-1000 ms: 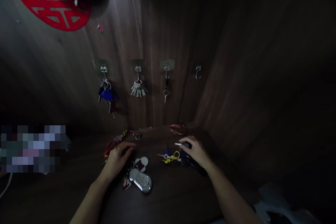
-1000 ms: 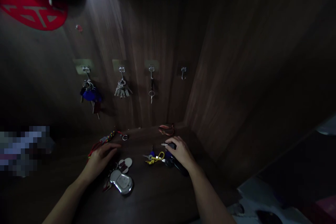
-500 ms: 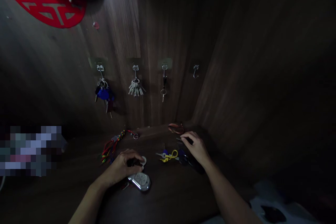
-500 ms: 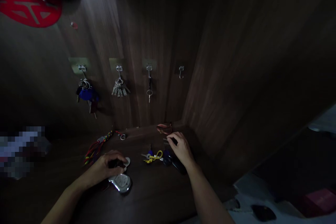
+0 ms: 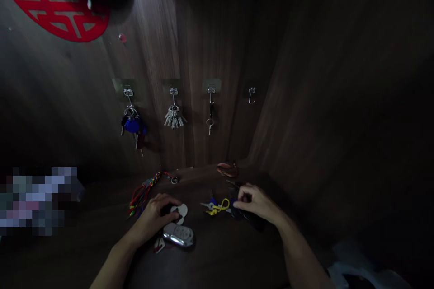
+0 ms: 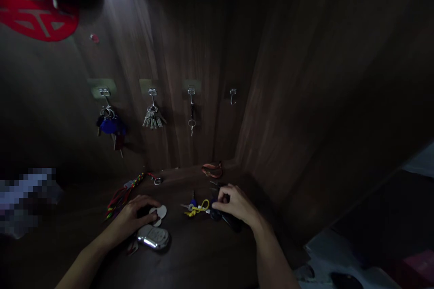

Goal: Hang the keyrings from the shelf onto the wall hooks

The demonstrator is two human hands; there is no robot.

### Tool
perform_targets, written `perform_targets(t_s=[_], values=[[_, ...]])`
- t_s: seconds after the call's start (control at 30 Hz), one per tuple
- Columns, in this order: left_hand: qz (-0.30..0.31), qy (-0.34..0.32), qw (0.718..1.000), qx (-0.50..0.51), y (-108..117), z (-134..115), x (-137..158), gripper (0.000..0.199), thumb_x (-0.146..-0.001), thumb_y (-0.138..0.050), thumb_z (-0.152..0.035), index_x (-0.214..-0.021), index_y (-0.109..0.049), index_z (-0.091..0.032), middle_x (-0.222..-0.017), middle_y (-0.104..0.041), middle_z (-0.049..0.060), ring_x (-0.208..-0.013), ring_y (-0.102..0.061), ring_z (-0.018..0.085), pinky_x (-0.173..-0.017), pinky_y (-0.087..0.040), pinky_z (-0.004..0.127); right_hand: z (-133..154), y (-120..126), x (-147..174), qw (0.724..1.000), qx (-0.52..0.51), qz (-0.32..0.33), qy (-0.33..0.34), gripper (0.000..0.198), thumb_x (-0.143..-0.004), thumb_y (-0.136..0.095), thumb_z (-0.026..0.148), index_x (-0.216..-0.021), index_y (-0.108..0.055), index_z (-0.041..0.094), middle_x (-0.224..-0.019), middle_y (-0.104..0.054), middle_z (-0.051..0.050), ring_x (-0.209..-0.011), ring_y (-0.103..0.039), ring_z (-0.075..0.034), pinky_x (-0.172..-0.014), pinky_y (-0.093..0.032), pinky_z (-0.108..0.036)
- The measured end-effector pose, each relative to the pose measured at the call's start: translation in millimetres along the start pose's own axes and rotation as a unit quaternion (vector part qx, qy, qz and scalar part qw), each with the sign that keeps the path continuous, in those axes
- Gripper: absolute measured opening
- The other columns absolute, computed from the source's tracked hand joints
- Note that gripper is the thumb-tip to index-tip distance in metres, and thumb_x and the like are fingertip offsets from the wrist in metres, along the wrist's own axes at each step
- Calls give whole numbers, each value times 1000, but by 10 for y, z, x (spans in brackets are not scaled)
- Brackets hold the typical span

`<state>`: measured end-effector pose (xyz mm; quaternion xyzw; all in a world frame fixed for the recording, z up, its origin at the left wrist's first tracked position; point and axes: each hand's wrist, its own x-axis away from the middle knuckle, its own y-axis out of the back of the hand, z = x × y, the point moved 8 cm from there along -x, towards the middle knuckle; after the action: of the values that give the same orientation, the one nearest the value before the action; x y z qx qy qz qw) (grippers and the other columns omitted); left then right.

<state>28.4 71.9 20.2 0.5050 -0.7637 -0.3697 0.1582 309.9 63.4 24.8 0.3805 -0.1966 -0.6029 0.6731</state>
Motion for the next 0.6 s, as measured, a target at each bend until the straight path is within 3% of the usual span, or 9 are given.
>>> perform_targets(t_s=[0.13, 0.37, 0.5, 0.6], values=[[-9, -2, 1000, -12, 7, 13, -8, 18, -75, -63, -30, -91, -69, -26, -95, -69, 2, -93, -60, 21, -86, -43, 32, -9, -25, -8, 1000, 11, 2, 27, 15, -69, -64, 28, -56, -59, 23, -64, -59, 3, -65, -55, -16, -82, -39, -36], [-11, -10, 1000, -9, 4, 54, -42, 17, -76, -64, -32, -90, -69, -25, -95, -70, 2, -93, -60, 21, -86, -42, 32, -61, 129, -97, 991, -112, -67, -10, 29, -76, -58, 40, -55, -57, 20, -66, -56, 0, -64, -52, -15, -60, -41, -26], [-13, -16, 1000, -9, 8, 64, -51, 18, -76, -63, -34, -91, -69, -24, -95, -70, 3, -93, -60, 21, -85, -42, 31, -83, 215, -103, 961, -247, -120, -40, 31, -74, -61, 50, -67, -65, 19, -85, -64, -4, -77, -57, -18, -68, -43, -27], [-9, -11, 1000, -8, 8, 63, -51, 18, -76, -63, -33, -91, -69, -24, -95, -70, 3, -93, -60, 21, -85, -42, 31, -144, 196, -98, 919, -357, -150, -74, 31, -71, -66, 50, -75, -69, 20, -91, -69, -5, -90, -59, -22, -79, -44, -31]])
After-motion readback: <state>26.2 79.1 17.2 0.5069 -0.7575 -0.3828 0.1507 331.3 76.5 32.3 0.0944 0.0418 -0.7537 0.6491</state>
